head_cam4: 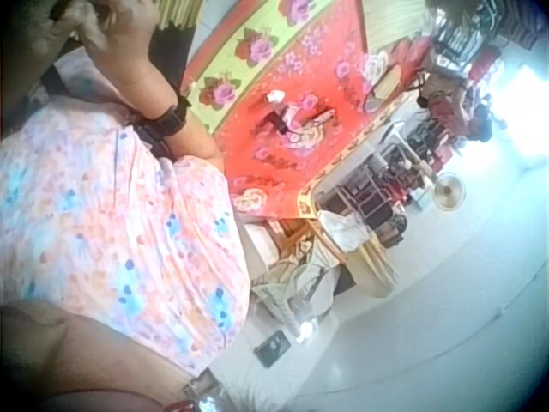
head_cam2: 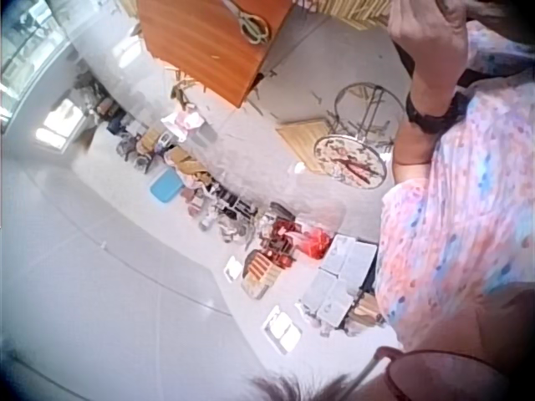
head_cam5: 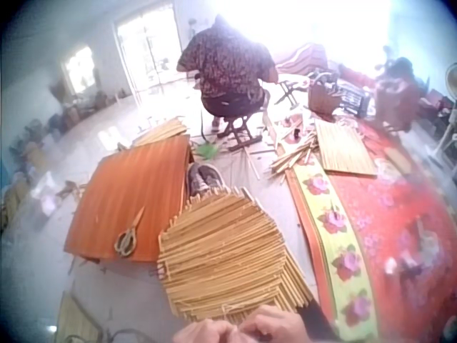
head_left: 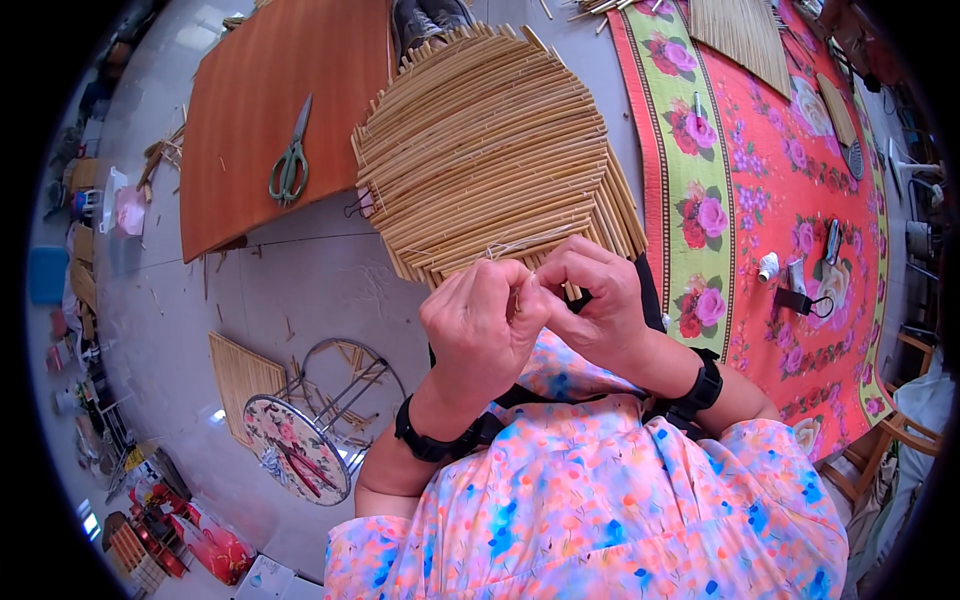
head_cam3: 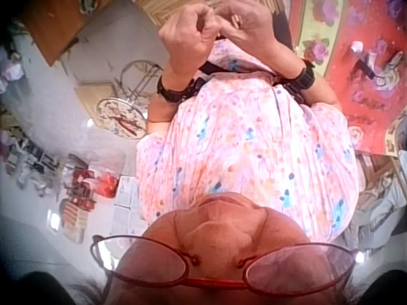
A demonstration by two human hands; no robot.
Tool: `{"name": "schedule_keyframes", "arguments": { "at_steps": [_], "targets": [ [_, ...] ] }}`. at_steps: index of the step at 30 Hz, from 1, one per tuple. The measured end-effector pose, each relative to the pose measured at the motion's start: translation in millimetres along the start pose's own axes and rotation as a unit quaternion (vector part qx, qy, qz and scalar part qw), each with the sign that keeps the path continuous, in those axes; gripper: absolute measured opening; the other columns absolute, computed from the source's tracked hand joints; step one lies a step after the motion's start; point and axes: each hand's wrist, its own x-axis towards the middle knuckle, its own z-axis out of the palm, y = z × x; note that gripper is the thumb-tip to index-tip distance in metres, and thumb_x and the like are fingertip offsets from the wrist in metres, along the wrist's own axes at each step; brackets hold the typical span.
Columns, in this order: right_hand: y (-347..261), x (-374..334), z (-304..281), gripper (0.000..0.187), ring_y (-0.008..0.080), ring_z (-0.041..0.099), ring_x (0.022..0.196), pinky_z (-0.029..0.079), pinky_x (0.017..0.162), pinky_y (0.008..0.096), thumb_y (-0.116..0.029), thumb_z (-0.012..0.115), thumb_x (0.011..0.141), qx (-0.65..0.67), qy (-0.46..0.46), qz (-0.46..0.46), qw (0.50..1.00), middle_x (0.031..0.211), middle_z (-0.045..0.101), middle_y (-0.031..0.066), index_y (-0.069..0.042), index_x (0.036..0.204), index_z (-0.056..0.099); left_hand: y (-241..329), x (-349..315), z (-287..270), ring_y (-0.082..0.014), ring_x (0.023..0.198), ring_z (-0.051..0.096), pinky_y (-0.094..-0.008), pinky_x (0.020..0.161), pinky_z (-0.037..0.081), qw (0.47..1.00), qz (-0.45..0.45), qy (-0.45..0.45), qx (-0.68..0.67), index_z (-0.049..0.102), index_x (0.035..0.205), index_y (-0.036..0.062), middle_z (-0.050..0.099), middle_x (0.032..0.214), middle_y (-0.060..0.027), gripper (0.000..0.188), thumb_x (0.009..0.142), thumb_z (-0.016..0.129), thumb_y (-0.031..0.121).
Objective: The person is assembling a circular craft structure by threading white string through multiple bamboo sticks and tying knots to secure them by hand.
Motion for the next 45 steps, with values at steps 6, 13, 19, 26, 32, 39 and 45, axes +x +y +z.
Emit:
{"name": "schedule_keyframes", "arguments": {
  "at_steps": [6, 13, 19, 26, 32, 39, 45],
  "targets": [
    [-0.3, 0.2, -0.4, 0.009, 0.0159, 0.058, 0.061, 0.046, 0.054, 0.0285, -0.005, 0.075, 0.077, -0.003, 0.001, -0.006, 1.0, 0.069, 0.057, 0.005, -0.002, 0.079, 0.066, 0.1, -0.2, -0.6, -0.0191, 0.052, 0.056, -0.0313, 0.049, 0.045, 1.0, -0.004, -0.004, -0.004, 0.059, 0.084, 0.0038, 0.058, 0.067, -0.0053, 0.011, 0.085, 0.069, 0.007],
    [-0.1, -0.3, -1.0, 0.01, 0.0166, 0.058, 0.061, 0.046, 0.054, 0.029, -0.005, 0.075, 0.076, -0.007, -0.003, -0.006, 1.0, 0.07, 0.057, 0.0049, -0.003, 0.078, 0.065, 0.1, -1.0, -1.2, -0.0185, 0.052, 0.056, -0.0309, 0.049, 0.045, 1.0, -0.014, -0.009, -0.012, 0.059, 0.084, 0.0038, 0.058, 0.067, -0.0053, 0.011, 0.086, 0.069, 0.008],
    [-1.0, -0.8, -0.5, 0.012, 0.0173, 0.058, 0.062, 0.046, 0.054, 0.0297, -0.006, 0.076, 0.075, -0.007, -0.002, -0.006, 1.0, 0.069, 0.057, 0.005, -0.003, 0.077, 0.065, -0.2, -0.6, -1.4, -0.0192, 0.052, 0.056, -0.0313, 0.049, 0.045, 1.0, 0.0, 0.0, -0.001, 0.059, 0.084, 0.004, 0.057, 0.066, -0.0053, 0.01, 0.085, 0.069, 0.008],
    [-2.0, -0.8, -1.3, 0.012, 0.0179, 0.058, 0.062, 0.046, 0.054, 0.0302, -0.007, 0.076, 0.075, -0.018, -0.006, -0.006, 1.0, 0.069, 0.057, 0.005, -0.004, 0.076, 0.064, 0.5, -1.0, -2.0, -0.0194, 0.051, 0.055, -0.0314, 0.049, 0.045, 1.0, 0.002, 0.001, 0.002, 0.059, 0.084, 0.0042, 0.057, 0.066, -0.0053, 0.011, 0.085, 0.069, 0.007],
    [-0.7, -1.7, -0.4, 0.013, 0.0181, 0.058, 0.062, 0.046, 0.054, 0.0303, -0.006, 0.076, 0.074, -0.017, -0.003, -0.005, 1.0, 0.069, 0.057, 0.0049, -0.004, 0.076, 0.063, 0.6, -1.2, -2.1, -0.0189, 0.052, 0.056, -0.0311, 0.049, 0.045, 1.0, 0.0, -0.001, -0.003, 0.059, 0.084, 0.0043, 0.058, 0.066, -0.0053, 0.011, 0.085, 0.07, 0.008],
    [-0.8, -2.3, -0.8, 0.013, 0.0185, 0.059, 0.061, 0.046, 0.053, 0.0307, -0.007, 0.076, 0.073, -0.025, -0.004, -0.009, 1.0, 0.069, 0.058, 0.005, -0.004, 0.076, 0.063, 1.9, -1.4, -2.4, -0.0185, 0.053, 0.056, -0.0306, 0.049, 0.045, 1.0, -0.006, -0.001, -0.012, 0.059, 0.084, 0.0043, 0.058, 0.066, -0.0053, 0.011, 0.086, 0.07, 0.008],
    [-2.2, -2.3, -0.8, 0.01, 0.018, 0.06, 0.062, 0.047, 0.053, 0.0304, -0.006, 0.075, 0.073, -0.017, -0.003, -0.003, 1.0, 0.07, 0.058, 0.005, -0.005, 0.078, 0.066, 2.7, -2.1, -0.6, -0.0227, 0.054, 0.056, -0.0342, 0.051, 0.045, 1.0, -0.017, 0.011, -0.016, 0.06, 0.083, 0.0058, 0.057, 0.065, -0.0053, 0.011, 0.083, 0.071, 0.007]
  ]
}}
